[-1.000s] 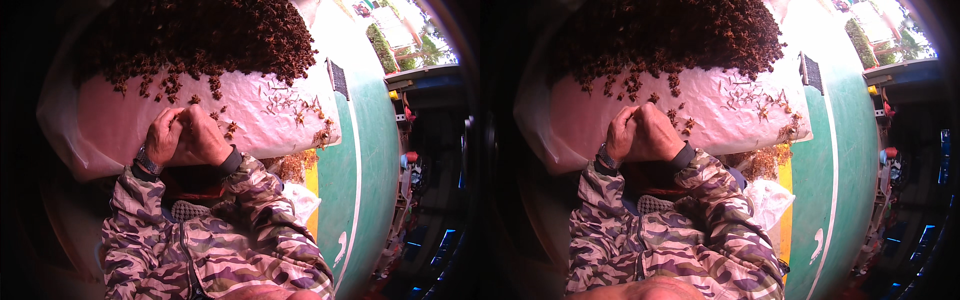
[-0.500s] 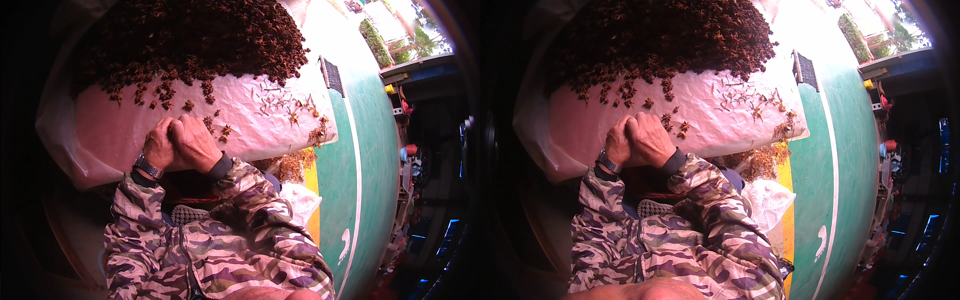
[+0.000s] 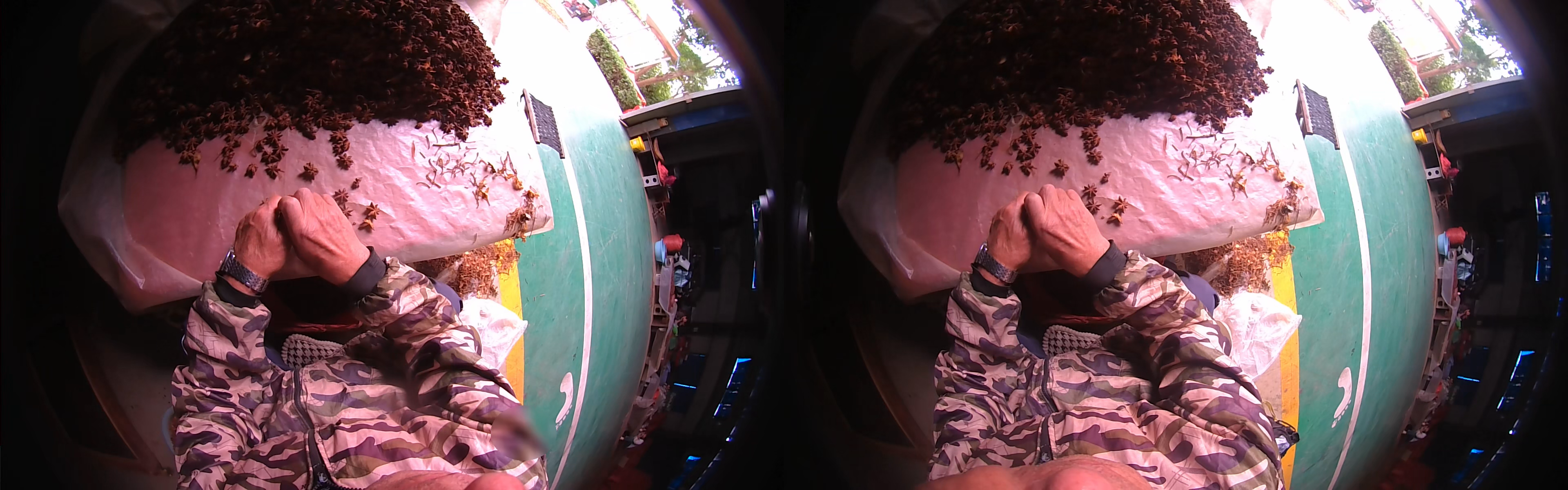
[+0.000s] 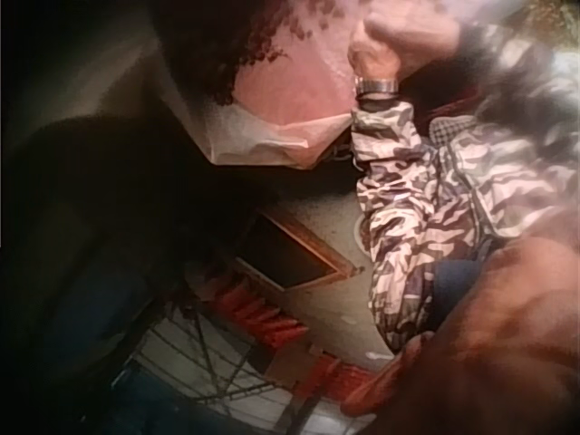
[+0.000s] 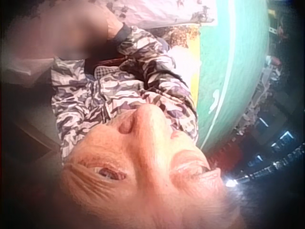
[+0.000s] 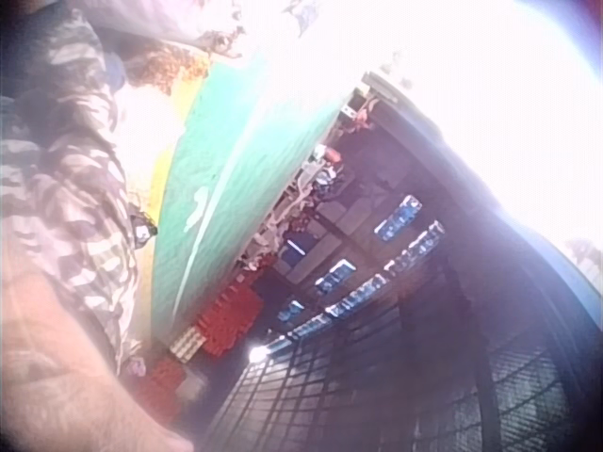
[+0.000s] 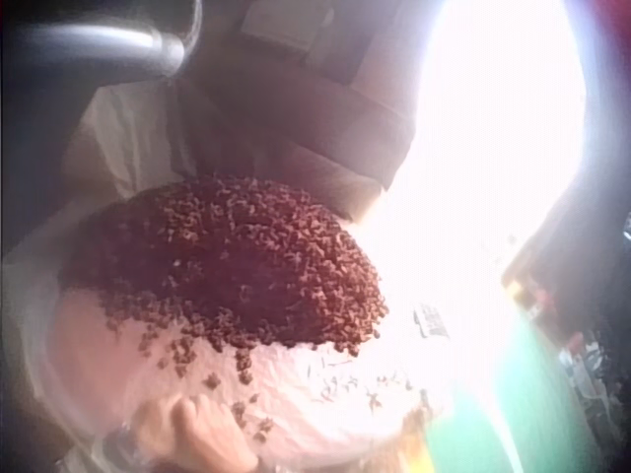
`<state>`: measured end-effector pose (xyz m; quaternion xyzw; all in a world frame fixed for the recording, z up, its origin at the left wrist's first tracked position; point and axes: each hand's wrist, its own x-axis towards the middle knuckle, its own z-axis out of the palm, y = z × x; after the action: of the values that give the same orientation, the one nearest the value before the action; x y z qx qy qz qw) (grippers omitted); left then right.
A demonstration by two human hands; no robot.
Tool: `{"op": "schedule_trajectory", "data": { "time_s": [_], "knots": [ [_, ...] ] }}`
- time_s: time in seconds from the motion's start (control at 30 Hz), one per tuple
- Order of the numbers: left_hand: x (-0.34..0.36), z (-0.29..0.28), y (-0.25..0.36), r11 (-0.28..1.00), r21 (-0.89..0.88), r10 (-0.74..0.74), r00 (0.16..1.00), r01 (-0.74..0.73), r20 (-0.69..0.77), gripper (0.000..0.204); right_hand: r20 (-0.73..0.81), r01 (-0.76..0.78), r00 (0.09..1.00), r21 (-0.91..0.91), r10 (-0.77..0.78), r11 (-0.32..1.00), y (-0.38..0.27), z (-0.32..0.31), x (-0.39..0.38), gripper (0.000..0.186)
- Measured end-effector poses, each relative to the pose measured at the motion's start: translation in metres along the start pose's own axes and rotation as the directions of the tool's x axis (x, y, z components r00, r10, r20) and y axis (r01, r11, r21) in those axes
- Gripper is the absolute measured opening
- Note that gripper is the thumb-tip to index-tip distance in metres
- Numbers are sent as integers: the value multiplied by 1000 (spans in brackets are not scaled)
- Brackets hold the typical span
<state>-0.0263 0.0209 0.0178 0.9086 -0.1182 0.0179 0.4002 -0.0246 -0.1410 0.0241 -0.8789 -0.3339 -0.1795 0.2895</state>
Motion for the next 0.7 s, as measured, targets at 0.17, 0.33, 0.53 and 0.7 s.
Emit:
{"op": "schedule_trajectory", "data": {
  "time_s": [0.17, 0.33, 0.53, 0.7],
  "knots": [
    [0, 0, -5, 1000, -10, 22, 1000, -22, -19, 23, 63, -30, 998, 44, 27, 999, -3, -5, -1, 20],
    [-6, -14, 1, 997, 65, 39, 998, -35, -47, 16, -72, -182, 982, -141, 173, 973, 44, -4, -6, 22],
    [-1, -17, 11, 998, -48, 39, 995, -43, -95, 12, -325, -400, 870, -26, 371, 916, 87, -53, -11, 22],
    [-1, -22, 4, 988, 59, 149, 982, -143, -116, 9, -374, -557, 785, -80, 493, 826, 161, -79, -62, 19]
  ]
}}
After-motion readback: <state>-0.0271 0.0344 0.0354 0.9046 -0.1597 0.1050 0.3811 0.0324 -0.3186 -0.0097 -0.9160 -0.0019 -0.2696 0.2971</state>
